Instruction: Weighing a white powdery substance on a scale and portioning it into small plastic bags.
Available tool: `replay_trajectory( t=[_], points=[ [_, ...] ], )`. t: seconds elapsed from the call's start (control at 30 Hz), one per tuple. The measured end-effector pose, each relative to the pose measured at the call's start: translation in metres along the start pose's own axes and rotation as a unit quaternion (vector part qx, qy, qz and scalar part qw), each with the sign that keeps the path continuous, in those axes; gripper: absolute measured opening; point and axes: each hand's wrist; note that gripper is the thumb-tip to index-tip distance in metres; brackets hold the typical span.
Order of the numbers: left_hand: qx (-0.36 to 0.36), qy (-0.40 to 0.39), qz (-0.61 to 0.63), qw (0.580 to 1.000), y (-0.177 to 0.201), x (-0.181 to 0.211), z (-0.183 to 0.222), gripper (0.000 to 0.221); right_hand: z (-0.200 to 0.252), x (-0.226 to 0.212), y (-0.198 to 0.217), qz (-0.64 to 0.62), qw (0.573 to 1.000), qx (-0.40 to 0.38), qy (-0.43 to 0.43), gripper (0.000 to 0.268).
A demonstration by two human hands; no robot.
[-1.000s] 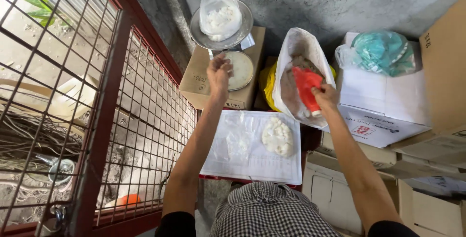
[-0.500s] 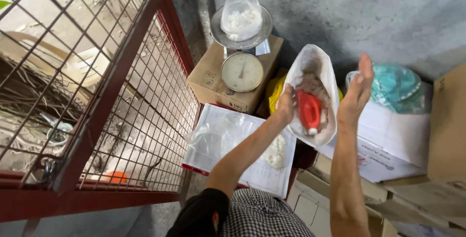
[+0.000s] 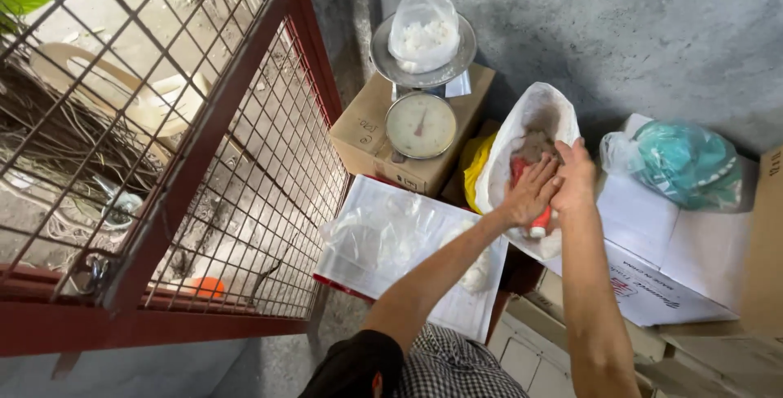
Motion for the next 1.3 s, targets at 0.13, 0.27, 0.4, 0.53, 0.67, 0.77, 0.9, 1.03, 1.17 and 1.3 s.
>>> replay_trajectory(
  t=[0.13, 0.27, 0.4, 0.53, 0.67, 0.77, 0.9, 1.03, 1.17, 1.3],
  points=[
    [-0.025, 0.031, -0.102, 0.994, 0.109, 0.117, -0.022, 0.048, 0.026, -0.029, -0.049, 0.021, 0.996, 0.008, 0.090, 0.053],
    [0.173, -0.073, -0.164, 0.968, 0.197, 0.139, -0.048, 0.057, 0.059, -0.058, -0.120, 0.077, 0.992, 0.025, 0.099, 0.036],
    [0.308, -0.014, -0.177, 0.935, 0.286, 0.127, -0.069, 0.063, 0.028, -0.075, -0.153, 0.106, 0.987, -0.096, 0.071, 0.035],
    [0.319, 0.171, -0.087, 0.928, 0.360, 0.070, -0.095, 0.069, 0.004, -0.098, -0.220, 0.159, 0.972, -0.150, 0.086, 0.038],
    [0.290, 0.253, -0.044, 0.922, 0.399, 0.064, -0.103, 0.078, -0.041, -0.104, -0.286, 0.300, 0.937, -0.114, 0.136, 0.051],
    [0.296, 0.242, -0.012, 0.924, 0.399, 0.021, -0.115, 0.081, -0.102, -0.084, -0.307, 0.407, 0.891, -0.072, 0.189, 0.058],
    [0.314, 0.174, -0.049, 0.932, 0.386, -0.030, -0.134, 0.084, -0.160, -0.062, -0.323, 0.558, 0.789, 0.004, 0.257, 0.064],
    [0.236, 0.329, 0.105, 0.908, 0.387, -0.015, -0.142, 0.092, -0.165, -0.049, -0.342, 0.592, 0.758, 0.046, 0.272, 0.064],
    [0.265, 0.244, 0.083, 0.929, 0.376, -0.068, -0.145, 0.060, -0.190, -0.038, -0.333, 0.648, 0.679, 0.068, 0.337, 0.040],
    [0.277, 0.300, 0.357, 0.840, 0.392, -0.084, -0.170, 0.021, -0.162, -0.053, -0.340, 0.545, 0.785, 0.079, 0.285, 0.021]
  ],
)
Point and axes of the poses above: each hand's wrist, its own z-axis away from the middle knuckle, its own y-axis out of the back of the hand, x = y × z, and after that the axes turned 1 degree about -y, right-handed
